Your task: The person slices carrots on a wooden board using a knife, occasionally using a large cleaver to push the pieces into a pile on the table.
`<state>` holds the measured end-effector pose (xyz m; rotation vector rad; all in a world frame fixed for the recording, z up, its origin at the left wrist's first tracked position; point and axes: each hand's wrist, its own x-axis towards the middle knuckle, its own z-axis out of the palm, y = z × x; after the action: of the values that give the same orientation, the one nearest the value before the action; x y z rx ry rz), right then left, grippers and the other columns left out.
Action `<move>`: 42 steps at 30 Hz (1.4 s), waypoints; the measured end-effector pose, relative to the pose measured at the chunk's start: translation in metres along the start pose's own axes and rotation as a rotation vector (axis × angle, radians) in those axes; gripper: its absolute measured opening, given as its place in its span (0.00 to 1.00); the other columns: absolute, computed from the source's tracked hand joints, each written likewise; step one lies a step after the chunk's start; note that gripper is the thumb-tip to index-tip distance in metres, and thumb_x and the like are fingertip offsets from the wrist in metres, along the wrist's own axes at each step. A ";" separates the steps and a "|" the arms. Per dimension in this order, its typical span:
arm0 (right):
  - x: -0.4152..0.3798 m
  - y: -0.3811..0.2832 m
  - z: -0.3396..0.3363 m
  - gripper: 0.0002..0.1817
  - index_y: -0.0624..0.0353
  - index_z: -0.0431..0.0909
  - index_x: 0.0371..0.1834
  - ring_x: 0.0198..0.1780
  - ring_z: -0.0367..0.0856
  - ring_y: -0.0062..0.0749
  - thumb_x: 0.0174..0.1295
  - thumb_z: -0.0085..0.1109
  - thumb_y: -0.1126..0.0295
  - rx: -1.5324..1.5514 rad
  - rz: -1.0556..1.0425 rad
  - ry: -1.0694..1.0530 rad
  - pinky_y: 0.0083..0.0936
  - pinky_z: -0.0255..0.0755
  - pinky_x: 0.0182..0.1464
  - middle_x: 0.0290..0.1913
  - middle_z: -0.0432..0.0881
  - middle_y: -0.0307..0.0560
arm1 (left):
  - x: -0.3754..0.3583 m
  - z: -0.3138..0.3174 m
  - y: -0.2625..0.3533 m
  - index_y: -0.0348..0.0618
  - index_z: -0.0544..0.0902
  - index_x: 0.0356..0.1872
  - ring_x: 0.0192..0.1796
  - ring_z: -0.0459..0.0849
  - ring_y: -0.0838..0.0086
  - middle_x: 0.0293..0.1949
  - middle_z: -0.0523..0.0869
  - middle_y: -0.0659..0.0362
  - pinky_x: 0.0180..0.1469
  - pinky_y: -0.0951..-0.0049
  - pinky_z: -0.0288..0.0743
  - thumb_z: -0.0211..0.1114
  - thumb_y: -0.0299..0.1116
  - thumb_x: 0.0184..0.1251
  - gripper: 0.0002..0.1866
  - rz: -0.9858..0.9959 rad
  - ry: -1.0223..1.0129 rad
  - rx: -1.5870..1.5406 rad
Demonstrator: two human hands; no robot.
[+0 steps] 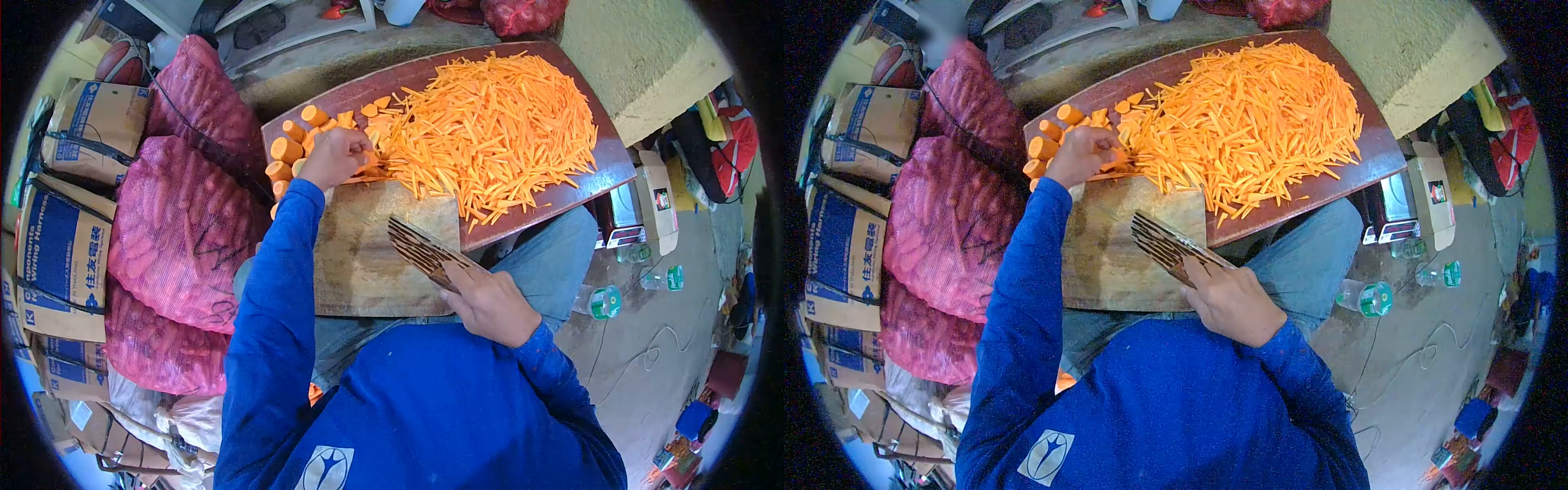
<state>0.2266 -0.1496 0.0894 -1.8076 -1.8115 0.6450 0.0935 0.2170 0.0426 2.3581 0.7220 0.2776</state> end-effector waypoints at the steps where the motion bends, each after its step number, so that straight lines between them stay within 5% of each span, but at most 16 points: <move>1: 0.000 0.001 0.000 0.17 0.64 0.73 0.56 0.48 0.87 0.68 0.73 0.66 0.66 -0.001 -0.002 -0.003 0.55 0.83 0.43 0.52 0.86 0.66 | -0.004 -0.001 0.003 0.38 0.90 0.35 0.39 0.90 0.62 0.32 0.91 0.55 0.44 0.61 0.81 0.80 0.28 0.61 0.07 -0.002 0.002 -0.001; 3: 0.001 0.002 0.002 0.19 0.65 0.75 0.59 0.47 0.87 0.68 0.73 0.66 0.65 -0.010 0.001 -0.001 0.54 0.83 0.44 0.54 0.87 0.66 | -0.017 -0.003 0.013 0.39 0.92 0.37 0.40 0.90 0.60 0.34 0.92 0.54 0.45 0.61 0.81 0.80 0.26 0.61 0.06 0.211 0.280 -0.001; 8: -0.001 0.005 -0.003 0.22 0.64 0.77 0.66 0.45 0.88 0.67 0.74 0.65 0.66 0.102 0.063 0.019 0.52 0.83 0.44 0.50 0.88 0.67 | -0.097 0.011 0.056 0.42 0.92 0.37 0.46 0.89 0.56 0.39 0.92 0.55 0.52 0.58 0.79 0.75 0.21 0.59 0.06 0.359 0.425 0.206; 11: 0.002 0.004 -0.011 0.18 0.62 0.77 0.64 0.44 0.88 0.67 0.77 0.63 0.65 0.255 0.103 -0.004 0.53 0.81 0.43 0.44 0.87 0.67 | -0.158 0.053 0.064 0.46 0.91 0.41 0.53 0.85 0.56 0.46 0.90 0.56 0.55 0.54 0.74 0.73 0.25 0.64 0.06 0.325 0.370 0.169; 17: 0.015 -0.008 -0.012 0.15 0.61 0.78 0.62 0.45 0.87 0.69 0.80 0.59 0.66 0.440 0.122 -0.048 0.56 0.78 0.44 0.41 0.85 0.67 | -0.203 0.096 0.068 0.40 0.92 0.50 0.56 0.85 0.51 0.54 0.87 0.49 0.59 0.55 0.78 0.72 0.19 0.54 0.19 0.123 0.508 0.015; 30: 0.017 -0.037 -0.011 0.26 0.67 0.68 0.75 0.48 0.88 0.73 0.82 0.56 0.62 0.188 0.097 -0.200 0.61 0.81 0.46 0.49 0.88 0.72 | -0.194 0.088 0.068 0.39 0.89 0.56 0.59 0.78 0.49 0.57 0.82 0.49 0.62 0.49 0.74 0.73 0.25 0.51 0.25 0.173 0.334 0.201; 42: 0.059 -0.025 0.000 0.21 0.65 0.69 0.67 0.45 0.87 0.75 0.82 0.55 0.62 0.200 0.030 -0.196 0.64 0.79 0.46 0.42 0.87 0.73 | -0.196 0.088 0.065 0.35 0.89 0.58 0.57 0.81 0.51 0.55 0.85 0.49 0.62 0.51 0.75 0.68 0.28 0.61 0.22 0.181 0.367 0.178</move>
<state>0.2076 -0.0903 0.1064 -1.6898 -1.7732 1.0088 -0.0079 0.0188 0.0143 2.5779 0.7252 0.7683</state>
